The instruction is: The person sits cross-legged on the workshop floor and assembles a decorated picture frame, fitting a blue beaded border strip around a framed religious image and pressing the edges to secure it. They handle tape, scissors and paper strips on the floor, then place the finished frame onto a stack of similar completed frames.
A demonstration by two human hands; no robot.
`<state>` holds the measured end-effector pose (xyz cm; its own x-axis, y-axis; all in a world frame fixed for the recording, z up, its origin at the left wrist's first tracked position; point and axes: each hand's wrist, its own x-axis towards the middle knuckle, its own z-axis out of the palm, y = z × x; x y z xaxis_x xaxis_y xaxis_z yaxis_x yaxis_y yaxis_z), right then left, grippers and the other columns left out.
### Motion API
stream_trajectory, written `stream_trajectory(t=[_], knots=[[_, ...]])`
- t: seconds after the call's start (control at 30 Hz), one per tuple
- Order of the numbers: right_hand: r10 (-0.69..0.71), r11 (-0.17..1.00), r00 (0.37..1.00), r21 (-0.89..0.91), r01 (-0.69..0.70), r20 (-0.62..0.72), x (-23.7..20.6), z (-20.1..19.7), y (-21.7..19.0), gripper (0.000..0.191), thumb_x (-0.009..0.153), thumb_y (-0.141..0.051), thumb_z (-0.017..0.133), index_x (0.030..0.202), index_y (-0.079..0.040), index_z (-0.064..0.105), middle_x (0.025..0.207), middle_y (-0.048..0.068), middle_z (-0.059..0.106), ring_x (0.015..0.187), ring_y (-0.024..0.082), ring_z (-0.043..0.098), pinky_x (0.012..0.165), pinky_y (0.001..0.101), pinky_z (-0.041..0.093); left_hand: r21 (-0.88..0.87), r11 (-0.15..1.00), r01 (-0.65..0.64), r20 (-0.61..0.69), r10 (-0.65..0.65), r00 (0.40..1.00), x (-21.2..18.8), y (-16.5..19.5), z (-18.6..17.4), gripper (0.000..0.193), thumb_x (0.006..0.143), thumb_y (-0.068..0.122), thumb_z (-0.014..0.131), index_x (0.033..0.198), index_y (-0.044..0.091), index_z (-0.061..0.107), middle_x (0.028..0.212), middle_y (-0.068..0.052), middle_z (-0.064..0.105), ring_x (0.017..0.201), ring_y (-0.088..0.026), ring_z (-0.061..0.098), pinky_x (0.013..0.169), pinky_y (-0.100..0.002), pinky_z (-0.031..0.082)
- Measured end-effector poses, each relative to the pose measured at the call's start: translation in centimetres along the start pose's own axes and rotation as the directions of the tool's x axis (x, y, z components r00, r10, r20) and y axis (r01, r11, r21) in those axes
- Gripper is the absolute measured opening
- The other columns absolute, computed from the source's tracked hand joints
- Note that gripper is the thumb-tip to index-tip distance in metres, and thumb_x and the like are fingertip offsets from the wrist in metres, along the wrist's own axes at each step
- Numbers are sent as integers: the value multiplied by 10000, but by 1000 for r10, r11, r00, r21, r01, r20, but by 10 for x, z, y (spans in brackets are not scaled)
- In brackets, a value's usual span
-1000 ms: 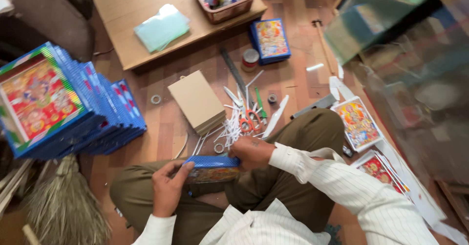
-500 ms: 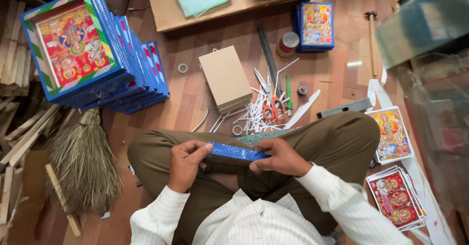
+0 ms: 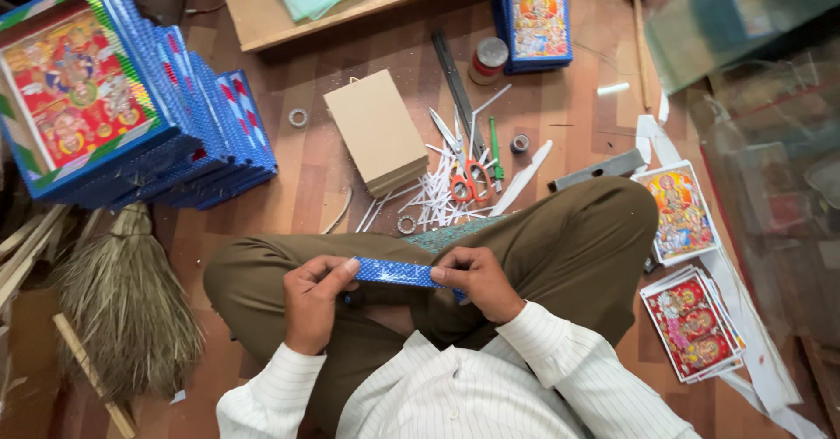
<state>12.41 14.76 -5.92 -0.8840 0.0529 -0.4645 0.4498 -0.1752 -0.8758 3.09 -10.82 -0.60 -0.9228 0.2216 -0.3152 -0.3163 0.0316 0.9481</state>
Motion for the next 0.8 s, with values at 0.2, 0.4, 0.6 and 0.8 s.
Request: stream_trajectory(t=[0.2,0.4,0.6,0.8], knots=[[-61,998,995,19,60,73,-6,-2,6,200,900,-193,780,833,-20,706,686,-10,646,600,50,556,495,227,440,613,750,-248,16,302,953,-15,41,18,306,824,257,767,993,3,752,822,-80,743,733,-193,654,740,-377,484],[-133,991,988,16,132,75,-9,-2,16,175,898,-138,784,830,-12,684,702,-20,628,623,45,570,533,230,459,718,363,-594,525,278,805,-6,59,53,284,768,301,787,852,46,692,813,-118,704,813,-333,641,874,-507,340],[-121,993,992,7,120,41,-15,-1,20,175,887,-131,800,814,-27,680,736,-46,600,668,37,546,552,229,457,789,390,-475,514,4,858,5,52,60,210,784,253,775,690,92,677,696,-105,688,741,-315,649,754,-456,342],[-19,996,999,90,15,41,-13,1,24,173,874,-159,806,818,-33,702,742,-30,652,679,46,564,582,232,472,781,345,-521,524,92,847,4,35,55,248,786,235,761,634,76,648,675,-131,676,722,-343,644,731,-467,344]])
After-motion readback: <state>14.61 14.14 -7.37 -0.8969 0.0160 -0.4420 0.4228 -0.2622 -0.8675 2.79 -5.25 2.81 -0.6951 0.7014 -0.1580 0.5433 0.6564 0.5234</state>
